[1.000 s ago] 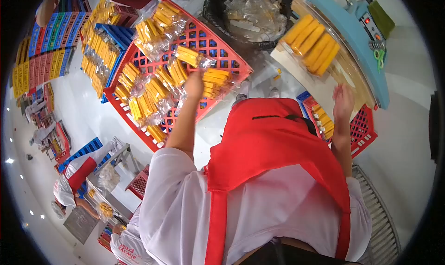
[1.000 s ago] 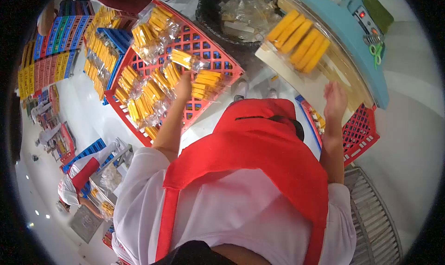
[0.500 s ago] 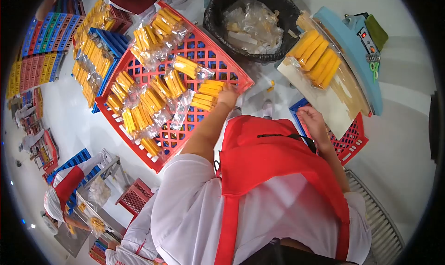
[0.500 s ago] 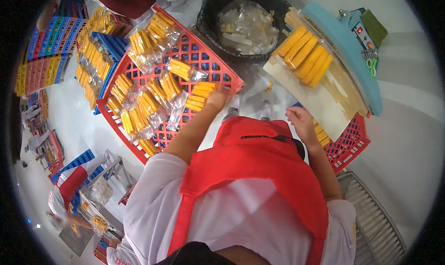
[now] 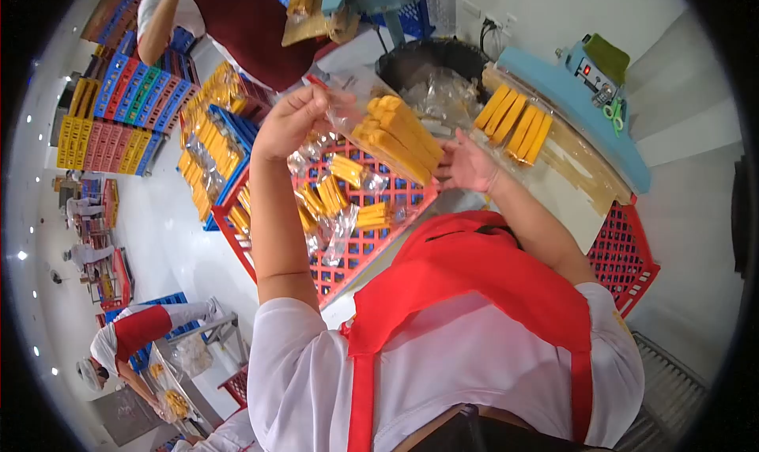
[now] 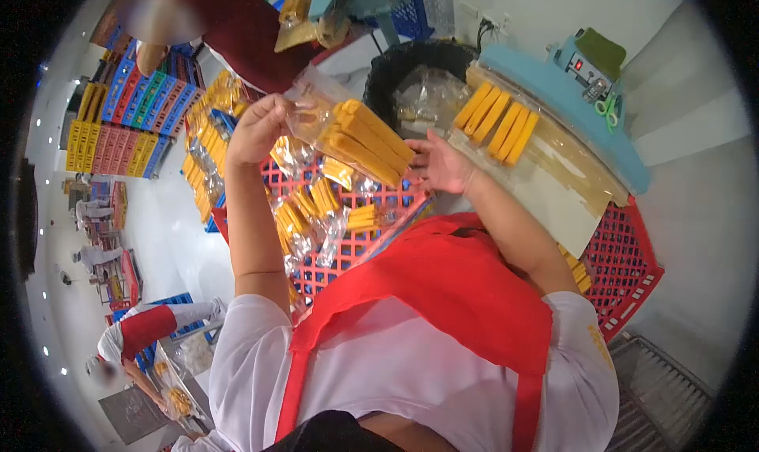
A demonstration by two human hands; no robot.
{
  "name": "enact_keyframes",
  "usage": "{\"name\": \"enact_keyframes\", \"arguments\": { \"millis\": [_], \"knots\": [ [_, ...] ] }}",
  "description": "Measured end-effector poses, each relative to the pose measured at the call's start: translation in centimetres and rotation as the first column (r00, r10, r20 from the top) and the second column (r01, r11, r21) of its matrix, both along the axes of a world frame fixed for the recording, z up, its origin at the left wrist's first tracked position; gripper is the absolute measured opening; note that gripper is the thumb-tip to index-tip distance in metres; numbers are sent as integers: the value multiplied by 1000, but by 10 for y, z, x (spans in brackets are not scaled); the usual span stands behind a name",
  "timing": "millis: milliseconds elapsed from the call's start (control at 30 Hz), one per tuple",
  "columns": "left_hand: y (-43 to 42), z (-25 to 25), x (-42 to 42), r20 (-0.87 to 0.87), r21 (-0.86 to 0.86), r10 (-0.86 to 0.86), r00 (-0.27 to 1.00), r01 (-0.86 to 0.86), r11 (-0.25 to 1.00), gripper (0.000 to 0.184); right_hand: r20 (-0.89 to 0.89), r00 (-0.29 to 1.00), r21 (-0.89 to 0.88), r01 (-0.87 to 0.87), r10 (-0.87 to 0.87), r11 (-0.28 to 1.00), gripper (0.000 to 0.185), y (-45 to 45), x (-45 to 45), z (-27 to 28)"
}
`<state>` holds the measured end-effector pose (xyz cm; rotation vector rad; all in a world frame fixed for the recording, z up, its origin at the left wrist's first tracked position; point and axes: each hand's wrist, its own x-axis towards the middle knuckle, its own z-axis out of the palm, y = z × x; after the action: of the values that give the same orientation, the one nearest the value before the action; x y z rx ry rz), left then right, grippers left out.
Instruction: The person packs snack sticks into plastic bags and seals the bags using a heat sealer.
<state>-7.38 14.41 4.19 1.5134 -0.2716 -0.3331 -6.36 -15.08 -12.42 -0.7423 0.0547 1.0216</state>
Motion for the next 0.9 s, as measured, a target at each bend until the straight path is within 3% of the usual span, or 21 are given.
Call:
{"name": "enact_keyframes", "arguments": {
  "millis": [67, 100, 133, 167, 200, 233, 267, 300, 333, 367, 400, 433, 500, 533, 567, 633, 700, 767, 900],
  "knots": [
    [-8, 11, 20, 77, -69, -36, 996, 41, 997, 22, -62, 980, 424, -143, 186, 894, 57, 7, -8, 27],
    [-20, 16, 23, 101, -63, -44, 994, 51, 997, 22, -37, 983, 426, -146, 178, 893, 57, 8, -10, 39],
    [-41, 18, 26, 125, -224, 117, 985, -87, 971, 28, 1, 997, 413, -71, 77, 908, 55, 9, -11, 50],
    [-61, 19, 27, 119, -382, 274, 954, -210, 900, 40, 38, 999, 405, 7, -25, 914, 54, 9, -10, 60],
    [-71, 10, 30, 137, -519, 282, 950, -174, 837, 62, 58, 998, 411, 6, -33, 912, 54, 7, -4, 67],
    [-88, 6, 27, 127, -504, 363, 923, -255, 825, 68, 209, 962, 356, 91, -173, 930, 51, 5, 2, 74],
    [-108, 3, 25, 156, -420, 359, 920, -267, 867, 61, 358, 884, 315, 188, -300, 930, 50, 4, 8, 82],
    [-128, 0, 22, 182, -333, 352, 918, -279, 901, 55, 371, 874, 323, 195, -313, 926, 50, 5, 11, 92],
    [-145, -3, 17, 193, -335, 340, 920, -264, 905, 55, 607, 656, 235, 391, -448, 890, 50, 9, 11, 105],
    [-161, -7, 10, 239, -390, 449, 861, -338, 856, 59, 799, 371, 196, 583, -474, 788, 51, 11, 8, 115],
    [-170, -8, 7, 273, -450, 555, 786, -406, 795, 64, 799, 322, 213, 638, -508, 740, 53, 10, 1, 121],
    [-170, -7, 10, 275, -455, 552, 787, -399, 796, 64, 802, 315, 214, 641, -507, 737, 53, 6, -1, 122],
    [-164, -3, 17, 151, -423, 519, 841, -419, 803, 61, 996, -53, 89, 746, -74, 660, 50, -5, 0, 124],
    [-161, -9, 22, 188, -447, 488, 852, -369, 815, 57, 990, 55, 53, 710, -130, 703, 44, -10, 0, 127],
    [-159, -12, 22, 188, -447, 487, 853, -368, 816, 57, 990, 55, 53, 711, -130, 702, 44, -13, 0, 131],
    [-156, -18, 19, 73, -603, 225, 972, -137, 786, 48, 800, 451, 61, 595, -396, 802, 43, -18, -2, 145],
    [-158, -22, 18, 23, -677, 131, 991, -81, 731, 51, 790, 477, 75, 549, -386, 832, 45, -19, 4, 140],
    [-160, -25, 21, -10, -750, 36, 999, -31, 661, 53, 539, 781, 183, 256, -315, 949, 46, -21, 2, 145],
    [-160, -24, 24, 30, -702, 91, 995, -44, 711, 51, 546, 782, 140, 268, -300, 953, 45, -21, 0, 152]
  ]
}}
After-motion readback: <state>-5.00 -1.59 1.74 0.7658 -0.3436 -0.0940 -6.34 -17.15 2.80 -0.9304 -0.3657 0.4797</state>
